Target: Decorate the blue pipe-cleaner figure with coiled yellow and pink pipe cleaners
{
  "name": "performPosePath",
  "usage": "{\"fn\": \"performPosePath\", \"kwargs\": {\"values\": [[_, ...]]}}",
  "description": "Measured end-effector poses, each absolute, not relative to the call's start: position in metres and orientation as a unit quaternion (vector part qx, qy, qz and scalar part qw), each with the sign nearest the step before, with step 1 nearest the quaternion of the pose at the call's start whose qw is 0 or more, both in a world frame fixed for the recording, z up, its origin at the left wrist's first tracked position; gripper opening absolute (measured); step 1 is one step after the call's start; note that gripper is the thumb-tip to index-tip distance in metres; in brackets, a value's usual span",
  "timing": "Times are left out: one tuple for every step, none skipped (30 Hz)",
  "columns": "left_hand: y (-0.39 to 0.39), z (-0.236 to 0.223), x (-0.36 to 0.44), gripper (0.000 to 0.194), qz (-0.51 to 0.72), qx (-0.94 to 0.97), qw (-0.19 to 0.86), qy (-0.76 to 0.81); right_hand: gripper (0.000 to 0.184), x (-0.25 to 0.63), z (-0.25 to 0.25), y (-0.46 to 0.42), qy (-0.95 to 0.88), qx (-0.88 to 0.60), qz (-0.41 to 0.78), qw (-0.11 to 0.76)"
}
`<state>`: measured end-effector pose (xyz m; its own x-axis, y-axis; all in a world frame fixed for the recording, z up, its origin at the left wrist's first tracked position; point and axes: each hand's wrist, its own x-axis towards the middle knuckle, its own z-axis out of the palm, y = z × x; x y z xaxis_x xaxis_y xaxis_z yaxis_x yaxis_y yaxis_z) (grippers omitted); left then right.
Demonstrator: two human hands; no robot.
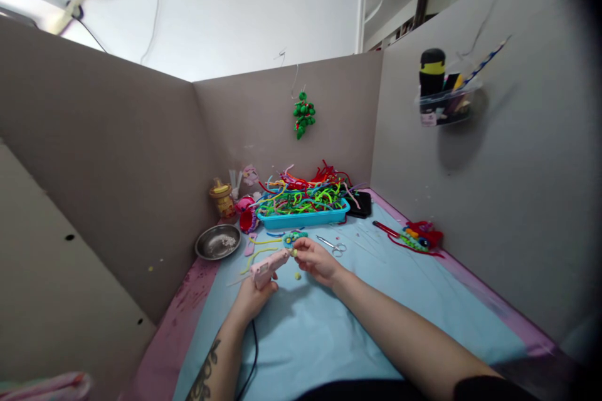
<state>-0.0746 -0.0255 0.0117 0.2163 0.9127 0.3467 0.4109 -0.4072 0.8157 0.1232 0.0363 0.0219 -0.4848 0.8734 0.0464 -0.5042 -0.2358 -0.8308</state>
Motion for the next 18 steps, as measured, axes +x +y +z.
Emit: {"fn": "performPosePath", "kwargs": {"values": [[-0.026, 0.011, -0.075, 0.054, 0.426, 0.724, 0.296, 0.455, 0.031, 0.123, 0.021, 0.037, -0.417, -0.225, 0.752, 0.458], [-0.026, 0.01, -0.076, 0.054, 0.422, 0.728, 0.299, 0.451, 0.032, 0.123, 0.02, 0.039, -0.416, -0.227, 0.75, 0.461], [-0.026, 0.01, -0.076, 0.054, 0.416, 0.731, 0.301, 0.45, 0.032, 0.123, 0.018, 0.04, -0.412, -0.229, 0.75, 0.465], [-0.026, 0.009, -0.077, 0.053, 0.408, 0.731, 0.304, 0.455, 0.032, 0.123, 0.016, 0.042, -0.405, -0.229, 0.749, 0.471], [-0.027, 0.008, -0.077, 0.052, 0.4, 0.728, 0.307, 0.464, 0.032, 0.123, 0.015, 0.044, -0.398, -0.228, 0.75, 0.477], [-0.027, 0.008, -0.077, 0.05, 0.393, 0.726, 0.309, 0.473, 0.032, 0.124, 0.013, 0.046, -0.39, -0.226, 0.751, 0.482], [-0.027, 0.008, -0.077, 0.05, 0.387, 0.726, 0.31, 0.476, 0.032, 0.124, 0.013, 0.047, -0.385, -0.225, 0.752, 0.486], [-0.027, 0.008, -0.077, 0.051, 0.385, 0.729, 0.31, 0.474, 0.032, 0.125, 0.012, 0.048, -0.382, -0.223, 0.752, 0.489], [-0.027, 0.009, -0.076, 0.052, 0.389, 0.732, 0.307, 0.467, 0.032, 0.125, 0.013, 0.048, -0.383, -0.221, 0.751, 0.49], [-0.026, 0.01, -0.076, 0.053, 0.394, 0.736, 0.304, 0.458, 0.033, 0.125, 0.014, 0.047, -0.387, -0.22, 0.75, 0.489], [-0.026, 0.011, -0.075, 0.054, 0.403, 0.739, 0.299, 0.45, 0.034, 0.125, 0.015, 0.046, -0.392, -0.219, 0.75, 0.486], [-0.025, 0.011, -0.075, 0.055, 0.412, 0.738, 0.295, 0.445, 0.034, 0.125, 0.016, 0.045, -0.398, -0.219, 0.75, 0.481], [-0.024, 0.012, -0.075, 0.055, 0.422, 0.735, 0.294, 0.442, 0.035, 0.124, 0.017, 0.043, -0.406, -0.22, 0.749, 0.475], [-0.023, 0.012, -0.075, 0.055, 0.429, 0.733, 0.294, 0.438, 0.036, 0.123, 0.017, 0.042, -0.415, -0.223, 0.748, 0.468], [-0.023, 0.011, -0.075, 0.056, 0.432, 0.733, 0.296, 0.434, 0.036, 0.123, 0.017, 0.041, -0.423, -0.226, 0.746, 0.463], [-0.023, 0.011, -0.076, 0.056, 0.432, 0.734, 0.297, 0.431, 0.036, 0.122, 0.017, 0.04, -0.43, -0.229, 0.742, 0.461], [-0.024, 0.01, -0.076, 0.057, 0.43, 0.734, 0.298, 0.433, 0.035, 0.121, 0.017, 0.04, -0.434, -0.231, 0.738, 0.461], [-0.024, 0.009, -0.077, 0.056, 0.425, 0.733, 0.3, 0.438, 0.035, 0.121, 0.016, 0.041, -0.436, -0.233, 0.735, 0.464]]}}
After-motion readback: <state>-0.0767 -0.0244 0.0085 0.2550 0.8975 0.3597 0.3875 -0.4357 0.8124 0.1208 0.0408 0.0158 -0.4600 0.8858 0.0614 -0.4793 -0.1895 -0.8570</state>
